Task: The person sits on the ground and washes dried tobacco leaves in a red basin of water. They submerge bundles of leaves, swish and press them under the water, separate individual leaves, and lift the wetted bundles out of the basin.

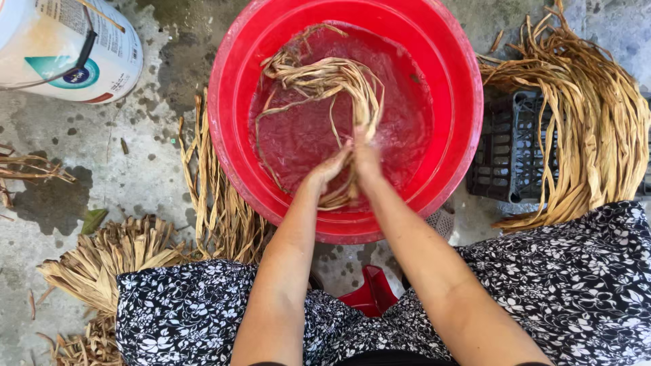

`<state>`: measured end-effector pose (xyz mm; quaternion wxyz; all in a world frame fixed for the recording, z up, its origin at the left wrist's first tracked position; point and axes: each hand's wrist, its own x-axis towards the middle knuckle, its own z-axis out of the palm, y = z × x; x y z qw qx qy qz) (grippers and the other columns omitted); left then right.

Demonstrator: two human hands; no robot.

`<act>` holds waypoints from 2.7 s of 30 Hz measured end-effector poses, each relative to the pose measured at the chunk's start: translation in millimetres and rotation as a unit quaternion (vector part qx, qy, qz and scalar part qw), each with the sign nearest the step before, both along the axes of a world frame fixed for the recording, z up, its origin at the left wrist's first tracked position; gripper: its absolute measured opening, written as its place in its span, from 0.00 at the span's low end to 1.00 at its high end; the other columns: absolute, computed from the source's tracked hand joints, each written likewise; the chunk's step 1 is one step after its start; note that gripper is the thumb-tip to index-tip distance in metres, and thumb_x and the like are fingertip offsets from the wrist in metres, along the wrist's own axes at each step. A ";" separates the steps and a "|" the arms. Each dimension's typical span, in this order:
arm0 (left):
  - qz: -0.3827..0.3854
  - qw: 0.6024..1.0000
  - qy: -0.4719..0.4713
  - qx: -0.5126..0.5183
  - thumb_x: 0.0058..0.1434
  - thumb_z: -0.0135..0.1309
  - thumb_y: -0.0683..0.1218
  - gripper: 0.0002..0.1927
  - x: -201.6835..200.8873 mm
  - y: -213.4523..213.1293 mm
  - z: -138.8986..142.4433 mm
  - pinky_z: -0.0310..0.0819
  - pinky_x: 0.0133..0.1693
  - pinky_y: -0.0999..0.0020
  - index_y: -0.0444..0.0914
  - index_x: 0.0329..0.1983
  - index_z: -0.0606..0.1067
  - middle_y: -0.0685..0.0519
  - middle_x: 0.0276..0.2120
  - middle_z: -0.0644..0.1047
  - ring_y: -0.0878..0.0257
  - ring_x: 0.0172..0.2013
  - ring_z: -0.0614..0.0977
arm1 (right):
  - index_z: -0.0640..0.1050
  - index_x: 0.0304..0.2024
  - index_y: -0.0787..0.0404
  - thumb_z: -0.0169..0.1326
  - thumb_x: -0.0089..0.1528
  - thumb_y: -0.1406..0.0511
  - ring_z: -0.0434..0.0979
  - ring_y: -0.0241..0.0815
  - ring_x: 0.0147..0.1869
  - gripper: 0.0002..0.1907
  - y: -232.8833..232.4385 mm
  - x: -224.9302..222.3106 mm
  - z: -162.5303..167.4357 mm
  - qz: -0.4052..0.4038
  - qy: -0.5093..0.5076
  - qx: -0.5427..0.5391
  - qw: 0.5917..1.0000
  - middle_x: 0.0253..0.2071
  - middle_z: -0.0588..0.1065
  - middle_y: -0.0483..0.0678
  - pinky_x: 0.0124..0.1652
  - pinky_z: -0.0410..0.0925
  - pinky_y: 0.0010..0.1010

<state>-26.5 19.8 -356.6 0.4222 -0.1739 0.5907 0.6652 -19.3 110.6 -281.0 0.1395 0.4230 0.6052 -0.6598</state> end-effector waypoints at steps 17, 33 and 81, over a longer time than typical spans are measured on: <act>0.281 0.945 -0.017 0.169 0.66 0.44 0.72 0.36 -4.9 23.9 29.2 0.75 0.46 0.60 0.40 0.59 0.76 0.49 0.46 0.79 0.58 0.43 0.78 | 0.70 0.61 0.64 0.40 0.71 0.55 0.72 0.43 0.58 0.23 -8.8 -4.7 -6.9 0.110 0.339 0.100 0.929 0.54 0.74 0.50 0.57 0.65 0.36; -0.233 0.732 0.433 -0.473 0.67 0.54 0.59 0.25 -54.4 -260.7 238.8 0.67 0.57 0.53 0.46 0.64 0.76 0.44 0.58 0.76 0.44 0.57 0.76 | 0.72 0.62 0.64 0.63 0.59 0.62 0.73 0.47 0.63 0.30 62.2 -4.6 -48.4 0.095 0.110 0.223 0.964 0.60 0.75 0.55 0.59 0.65 0.36; 0.338 0.935 0.010 -0.106 0.72 0.51 0.51 0.07 275.1 -188.8 -4.0 0.73 0.39 0.61 0.47 0.46 0.78 0.53 0.45 0.78 0.60 0.43 0.79 | 0.81 0.50 0.64 0.62 0.60 0.68 0.76 0.38 0.50 0.16 78.1 -20.8 -77.9 0.140 0.144 0.182 0.963 0.47 0.80 0.49 0.51 0.67 0.28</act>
